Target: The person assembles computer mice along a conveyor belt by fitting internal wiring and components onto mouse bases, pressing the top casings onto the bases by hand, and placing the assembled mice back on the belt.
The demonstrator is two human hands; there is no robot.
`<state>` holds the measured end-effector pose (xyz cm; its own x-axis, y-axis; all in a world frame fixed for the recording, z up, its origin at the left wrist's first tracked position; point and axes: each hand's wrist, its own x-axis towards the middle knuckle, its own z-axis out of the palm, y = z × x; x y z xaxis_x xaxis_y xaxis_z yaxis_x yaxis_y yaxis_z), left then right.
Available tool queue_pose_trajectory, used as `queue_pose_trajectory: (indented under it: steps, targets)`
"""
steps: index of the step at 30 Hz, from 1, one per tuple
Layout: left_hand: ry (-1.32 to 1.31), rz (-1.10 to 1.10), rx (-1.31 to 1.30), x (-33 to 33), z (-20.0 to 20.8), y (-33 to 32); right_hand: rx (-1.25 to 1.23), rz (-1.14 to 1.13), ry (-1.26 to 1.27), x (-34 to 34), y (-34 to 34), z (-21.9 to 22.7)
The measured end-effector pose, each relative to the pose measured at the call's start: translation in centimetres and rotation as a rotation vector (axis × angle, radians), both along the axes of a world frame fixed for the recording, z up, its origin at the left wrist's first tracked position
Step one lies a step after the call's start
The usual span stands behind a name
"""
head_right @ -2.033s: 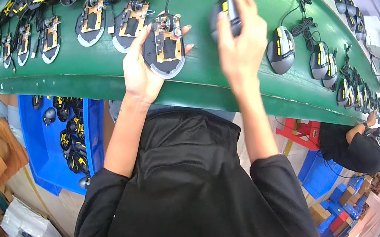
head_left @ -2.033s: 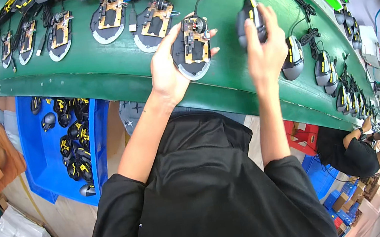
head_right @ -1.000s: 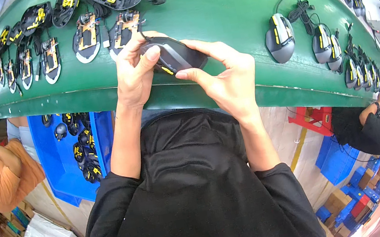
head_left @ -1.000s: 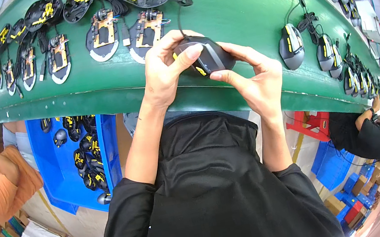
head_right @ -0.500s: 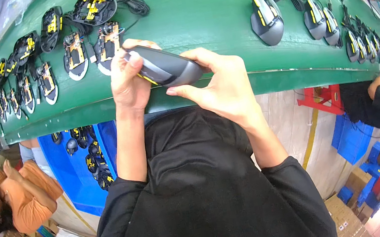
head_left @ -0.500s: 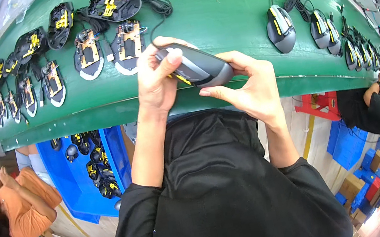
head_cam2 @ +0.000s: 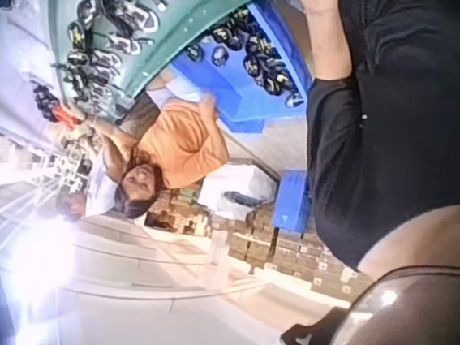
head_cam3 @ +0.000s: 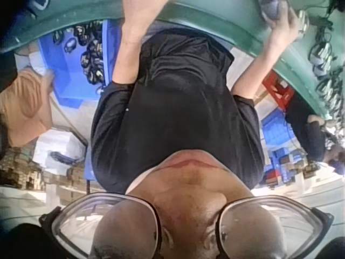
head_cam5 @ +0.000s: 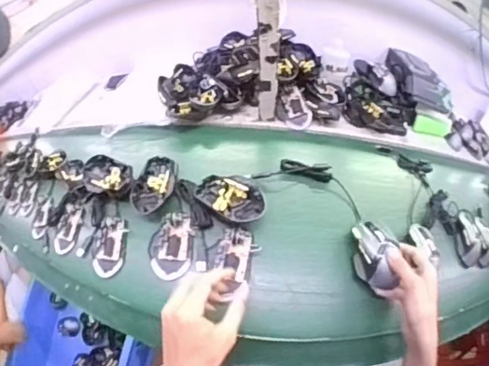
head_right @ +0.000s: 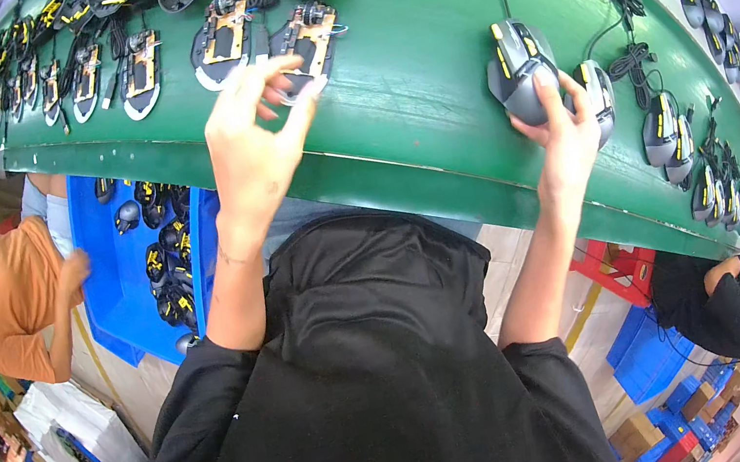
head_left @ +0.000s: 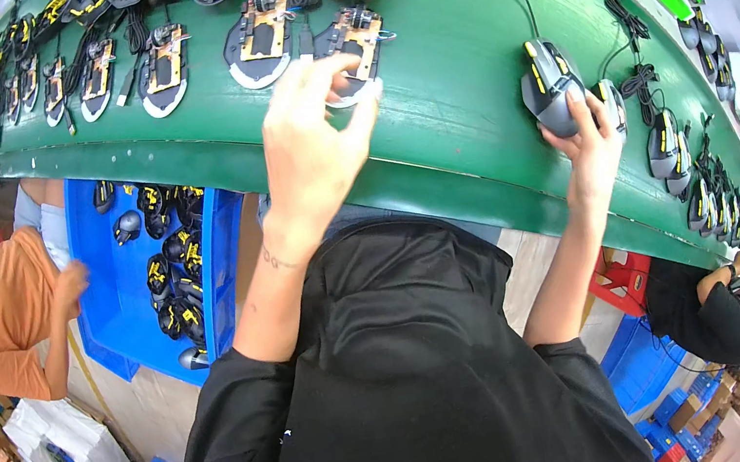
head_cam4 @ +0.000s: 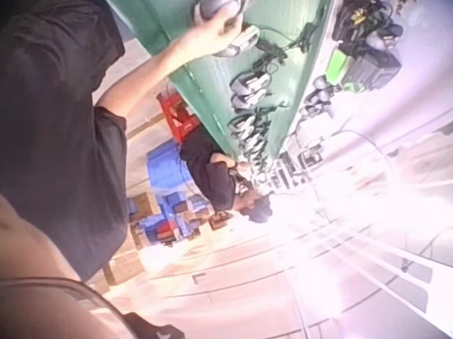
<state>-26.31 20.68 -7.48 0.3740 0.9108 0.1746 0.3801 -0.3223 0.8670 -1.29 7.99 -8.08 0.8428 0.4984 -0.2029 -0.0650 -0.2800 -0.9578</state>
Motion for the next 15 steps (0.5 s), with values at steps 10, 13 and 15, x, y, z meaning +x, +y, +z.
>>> queue_pose_trajectory:
  steps: [10,13,15]
  targets:
    - [0.611,0.028,0.478,1.3,-1.6,5.8,-0.362,0.279,-1.132,-2.9,1.0,-0.4]
    - [0.686,-0.078,0.308,1.7,-0.1,7.3,-0.496,0.297,-1.166,-1.0,2.3,-2.0]
    - [0.603,-0.06,0.417,2.1,-0.5,8.0,-0.559,0.212,-1.209,0.4,3.4,-1.8]
